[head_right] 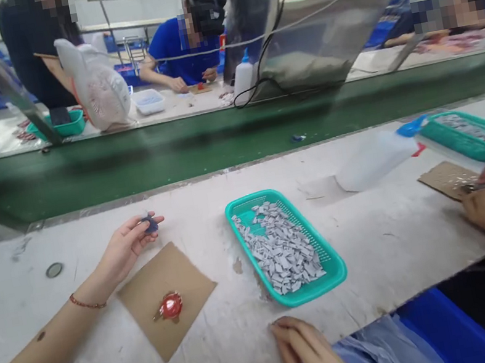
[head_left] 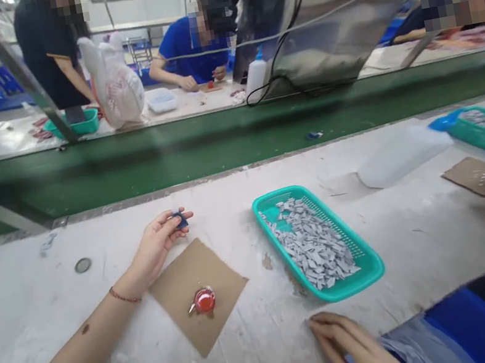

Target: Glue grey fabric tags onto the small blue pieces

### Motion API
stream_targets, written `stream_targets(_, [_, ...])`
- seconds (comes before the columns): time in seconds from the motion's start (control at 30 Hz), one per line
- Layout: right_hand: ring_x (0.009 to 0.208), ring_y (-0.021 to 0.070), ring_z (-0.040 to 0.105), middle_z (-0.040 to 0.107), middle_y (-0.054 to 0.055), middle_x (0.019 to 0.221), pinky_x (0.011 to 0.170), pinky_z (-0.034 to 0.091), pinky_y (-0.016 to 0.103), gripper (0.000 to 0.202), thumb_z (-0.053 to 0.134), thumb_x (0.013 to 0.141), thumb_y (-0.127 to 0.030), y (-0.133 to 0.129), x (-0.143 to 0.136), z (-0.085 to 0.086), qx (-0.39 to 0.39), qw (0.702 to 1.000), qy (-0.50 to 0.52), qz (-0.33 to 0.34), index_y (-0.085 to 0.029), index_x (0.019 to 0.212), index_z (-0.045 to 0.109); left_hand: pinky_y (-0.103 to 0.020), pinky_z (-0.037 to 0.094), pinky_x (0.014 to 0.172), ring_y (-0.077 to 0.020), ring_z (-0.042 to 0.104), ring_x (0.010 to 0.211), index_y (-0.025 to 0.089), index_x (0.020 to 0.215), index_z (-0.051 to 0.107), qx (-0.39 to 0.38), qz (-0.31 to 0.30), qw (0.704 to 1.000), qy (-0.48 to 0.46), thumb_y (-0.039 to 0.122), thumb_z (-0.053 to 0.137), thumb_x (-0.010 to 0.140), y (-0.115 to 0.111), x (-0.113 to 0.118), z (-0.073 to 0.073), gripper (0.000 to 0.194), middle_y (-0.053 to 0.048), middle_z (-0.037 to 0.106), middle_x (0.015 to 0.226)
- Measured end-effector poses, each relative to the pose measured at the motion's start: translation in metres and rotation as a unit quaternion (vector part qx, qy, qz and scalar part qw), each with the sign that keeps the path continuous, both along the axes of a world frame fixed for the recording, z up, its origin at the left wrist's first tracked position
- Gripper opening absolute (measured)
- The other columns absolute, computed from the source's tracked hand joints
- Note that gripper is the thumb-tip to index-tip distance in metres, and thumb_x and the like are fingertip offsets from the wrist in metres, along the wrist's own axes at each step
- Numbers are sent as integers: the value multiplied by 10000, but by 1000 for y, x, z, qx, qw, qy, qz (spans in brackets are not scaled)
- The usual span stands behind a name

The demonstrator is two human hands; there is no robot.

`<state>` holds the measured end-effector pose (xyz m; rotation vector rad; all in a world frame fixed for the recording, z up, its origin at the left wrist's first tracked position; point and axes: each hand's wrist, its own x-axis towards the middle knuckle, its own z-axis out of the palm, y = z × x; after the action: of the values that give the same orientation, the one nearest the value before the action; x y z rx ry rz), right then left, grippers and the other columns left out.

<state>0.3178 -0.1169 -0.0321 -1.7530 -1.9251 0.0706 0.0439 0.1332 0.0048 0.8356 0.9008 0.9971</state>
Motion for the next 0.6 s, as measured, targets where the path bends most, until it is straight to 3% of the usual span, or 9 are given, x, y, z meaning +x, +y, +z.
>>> stream_targets(0.17, [739, 181, 740, 741, 46, 847, 673, 606, 241, 300, 475, 979, -355, 11, -9, 14, -24, 1000, 6, 12, -222, 818, 689, -230, 536, 790, -136, 678, 839, 155, 997, 702, 5, 28, 998, 49, 280, 704, 811, -52, -44, -11, 224, -46, 712, 1022])
stream_targets(0.3, [689, 189, 730, 741, 60, 858, 636, 608, 272, 262, 507, 964, -367, 16, -19, 23, -35, 999, 8, -12, -199, 919, 702, -256, 550, 821, -145, 680, 866, 176, 1019, 688, 17, 40, 998, 50, 331, 737, 794, -77, -58, -24, 278, -33, 701, 989])
stream_targets(0.4, [751, 187, 727, 734, 66, 922, 699, 609, 282, 200, 575, 939, -325, 30, -45, 34, -49, 997, 56, -21, -201, 1013, 713, -270, 569, 803, -154, 681, 888, 174, 956, 667, 30, 50, 998, 34, 346, 753, 781, -87, -60, -32, 260, -42, 686, 1051])
stream_targets(0.6, [852, 171, 687, 692, 49, 932, 746, 567, 262, 120, 618, 911, -183, 83, -112, 54, -71, 983, 153, 74, -211, 951, 727, -291, 563, 866, -162, 687, 946, 185, 960, 635, 80, -1, 997, 2, 304, 687, 851, -96, -60, -39, 169, -44, 716, 999])
